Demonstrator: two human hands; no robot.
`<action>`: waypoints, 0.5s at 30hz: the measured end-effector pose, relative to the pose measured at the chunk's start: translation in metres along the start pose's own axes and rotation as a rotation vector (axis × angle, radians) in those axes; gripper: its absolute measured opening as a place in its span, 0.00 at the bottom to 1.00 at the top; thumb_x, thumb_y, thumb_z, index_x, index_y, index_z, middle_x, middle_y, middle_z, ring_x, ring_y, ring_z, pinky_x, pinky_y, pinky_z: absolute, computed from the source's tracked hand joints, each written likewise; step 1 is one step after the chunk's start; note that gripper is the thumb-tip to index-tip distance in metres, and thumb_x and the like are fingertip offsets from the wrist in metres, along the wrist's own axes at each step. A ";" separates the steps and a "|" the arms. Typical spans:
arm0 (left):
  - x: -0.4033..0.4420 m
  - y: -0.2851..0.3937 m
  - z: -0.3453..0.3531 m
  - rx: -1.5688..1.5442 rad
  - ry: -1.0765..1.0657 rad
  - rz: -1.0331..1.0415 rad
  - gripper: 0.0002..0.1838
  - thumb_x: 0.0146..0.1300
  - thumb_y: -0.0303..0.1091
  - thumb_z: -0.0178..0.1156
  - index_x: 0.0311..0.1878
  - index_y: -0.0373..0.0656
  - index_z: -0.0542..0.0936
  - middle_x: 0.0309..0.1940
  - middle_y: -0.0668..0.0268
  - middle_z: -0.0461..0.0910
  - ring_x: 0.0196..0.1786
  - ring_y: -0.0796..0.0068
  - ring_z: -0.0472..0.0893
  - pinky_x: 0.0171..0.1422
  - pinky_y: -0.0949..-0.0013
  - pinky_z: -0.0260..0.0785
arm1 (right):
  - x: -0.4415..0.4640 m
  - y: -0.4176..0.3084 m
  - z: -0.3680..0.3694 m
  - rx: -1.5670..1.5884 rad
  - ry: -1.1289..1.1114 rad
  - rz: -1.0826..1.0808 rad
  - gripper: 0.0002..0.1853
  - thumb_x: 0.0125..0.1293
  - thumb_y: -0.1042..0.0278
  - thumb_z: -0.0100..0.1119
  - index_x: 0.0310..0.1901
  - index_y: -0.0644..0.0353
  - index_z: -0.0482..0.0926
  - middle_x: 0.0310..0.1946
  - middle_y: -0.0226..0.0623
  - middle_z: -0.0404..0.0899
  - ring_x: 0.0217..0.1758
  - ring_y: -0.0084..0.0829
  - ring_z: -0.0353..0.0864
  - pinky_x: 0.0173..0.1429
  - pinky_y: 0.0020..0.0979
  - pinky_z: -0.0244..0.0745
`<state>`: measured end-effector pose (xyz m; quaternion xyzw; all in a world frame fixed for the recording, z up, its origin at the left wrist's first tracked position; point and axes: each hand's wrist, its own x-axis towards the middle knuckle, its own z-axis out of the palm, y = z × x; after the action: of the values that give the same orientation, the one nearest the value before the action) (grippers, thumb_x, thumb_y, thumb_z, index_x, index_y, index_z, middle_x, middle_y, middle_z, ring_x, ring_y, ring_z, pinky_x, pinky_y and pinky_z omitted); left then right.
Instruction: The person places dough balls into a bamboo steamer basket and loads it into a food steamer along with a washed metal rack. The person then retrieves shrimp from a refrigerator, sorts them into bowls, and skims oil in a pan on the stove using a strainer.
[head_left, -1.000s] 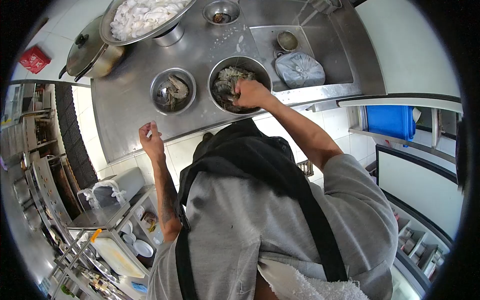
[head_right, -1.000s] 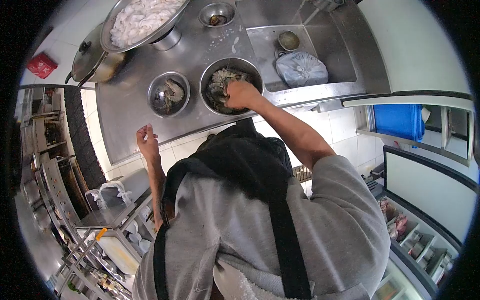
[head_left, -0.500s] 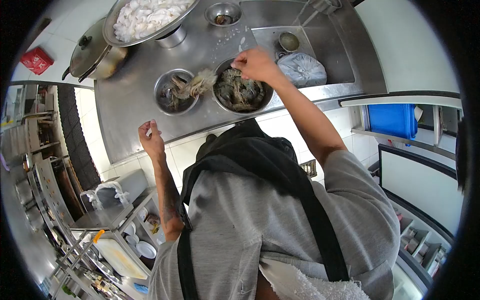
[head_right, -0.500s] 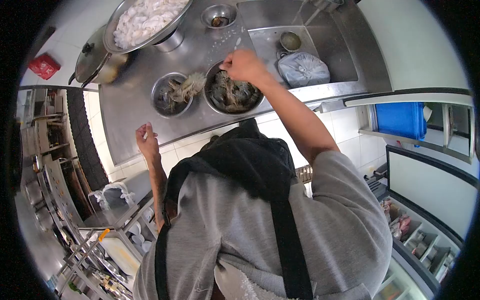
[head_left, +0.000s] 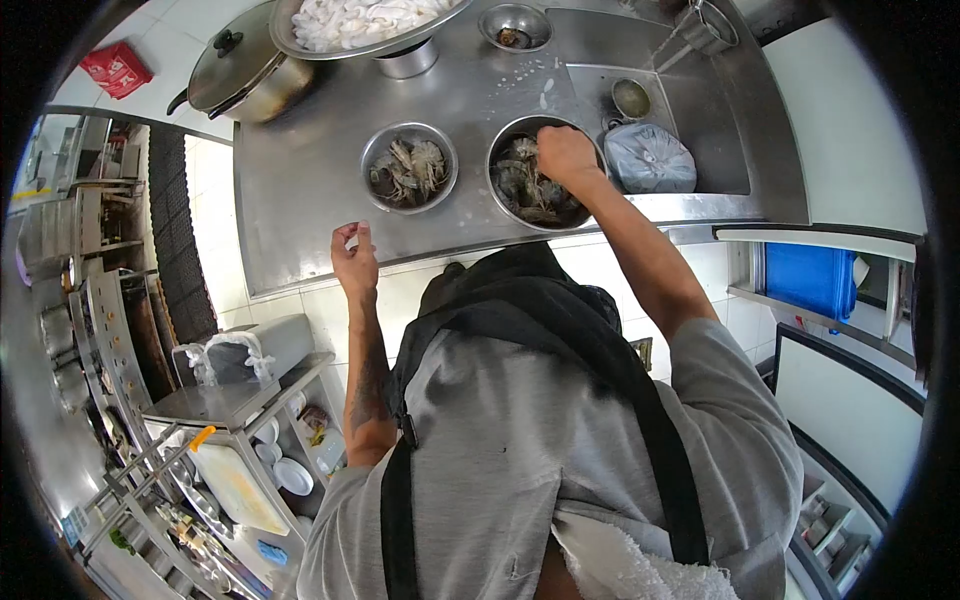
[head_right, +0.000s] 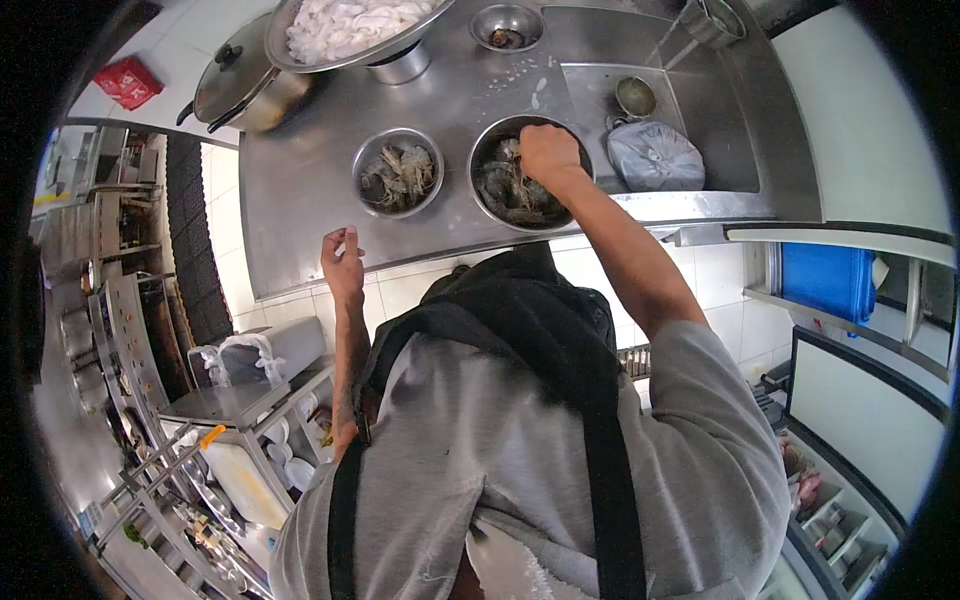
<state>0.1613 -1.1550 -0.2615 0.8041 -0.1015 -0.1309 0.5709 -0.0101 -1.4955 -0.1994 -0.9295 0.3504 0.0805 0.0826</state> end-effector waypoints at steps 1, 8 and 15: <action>0.002 -0.001 0.000 -0.005 -0.019 0.003 0.17 0.69 0.42 0.63 0.46 0.35 0.77 0.40 0.61 0.79 0.30 0.76 0.78 0.36 0.72 0.72 | -0.004 0.001 -0.002 0.026 0.078 0.013 0.09 0.59 0.66 0.61 0.36 0.61 0.85 0.36 0.51 0.86 0.44 0.50 0.87 0.51 0.45 0.82; 0.012 0.009 0.005 -0.002 -0.053 0.119 0.15 0.72 0.41 0.59 0.42 0.35 0.75 0.34 0.63 0.77 0.29 0.78 0.74 0.34 0.72 0.69 | -0.044 -0.029 -0.110 0.106 0.283 0.007 0.10 0.55 0.63 0.66 0.35 0.59 0.85 0.35 0.50 0.85 0.41 0.50 0.86 0.47 0.47 0.81; -0.038 -0.012 0.032 -0.263 -0.433 0.006 0.22 0.79 0.46 0.43 0.32 0.41 0.75 0.21 0.70 0.71 0.24 0.79 0.69 0.29 0.70 0.63 | -0.051 -0.077 -0.160 0.283 0.451 -0.007 0.17 0.59 0.57 0.67 0.46 0.57 0.85 0.41 0.47 0.85 0.46 0.50 0.85 0.53 0.45 0.79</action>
<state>0.1152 -1.1678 -0.2789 0.6759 -0.2059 -0.3106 0.6358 0.0180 -1.4393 -0.0255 -0.9044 0.3645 -0.1787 0.1316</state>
